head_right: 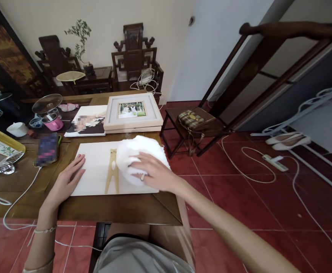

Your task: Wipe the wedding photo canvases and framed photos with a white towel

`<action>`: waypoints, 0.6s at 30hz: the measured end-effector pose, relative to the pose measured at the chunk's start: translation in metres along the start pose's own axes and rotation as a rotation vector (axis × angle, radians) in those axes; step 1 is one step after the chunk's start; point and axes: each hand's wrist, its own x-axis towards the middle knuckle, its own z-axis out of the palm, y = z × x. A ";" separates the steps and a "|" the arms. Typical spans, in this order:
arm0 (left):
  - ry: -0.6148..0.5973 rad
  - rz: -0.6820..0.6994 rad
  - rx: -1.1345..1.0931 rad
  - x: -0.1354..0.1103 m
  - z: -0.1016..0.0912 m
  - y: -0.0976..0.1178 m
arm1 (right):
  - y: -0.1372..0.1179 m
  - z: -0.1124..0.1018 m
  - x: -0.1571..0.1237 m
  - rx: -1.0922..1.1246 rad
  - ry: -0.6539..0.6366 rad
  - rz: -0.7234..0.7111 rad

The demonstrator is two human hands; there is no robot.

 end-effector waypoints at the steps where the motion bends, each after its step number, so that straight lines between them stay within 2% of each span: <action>1: -0.001 0.000 0.000 0.000 0.000 0.000 | 0.009 0.002 0.010 -0.022 0.026 -0.002; 5: 0.001 0.003 -0.005 0.000 0.000 0.001 | 0.036 0.008 0.043 -0.114 0.094 0.036; 9: 0.011 -0.001 -0.011 0.000 0.000 0.001 | 0.043 0.010 0.048 -0.124 0.133 0.069; 13: 0.032 -0.004 -0.010 -0.001 0.002 0.000 | 0.024 0.016 0.025 -0.093 0.142 -0.032; 18: 0.040 -0.007 -0.013 -0.001 0.004 -0.001 | -0.019 0.026 -0.025 -0.063 0.058 -0.101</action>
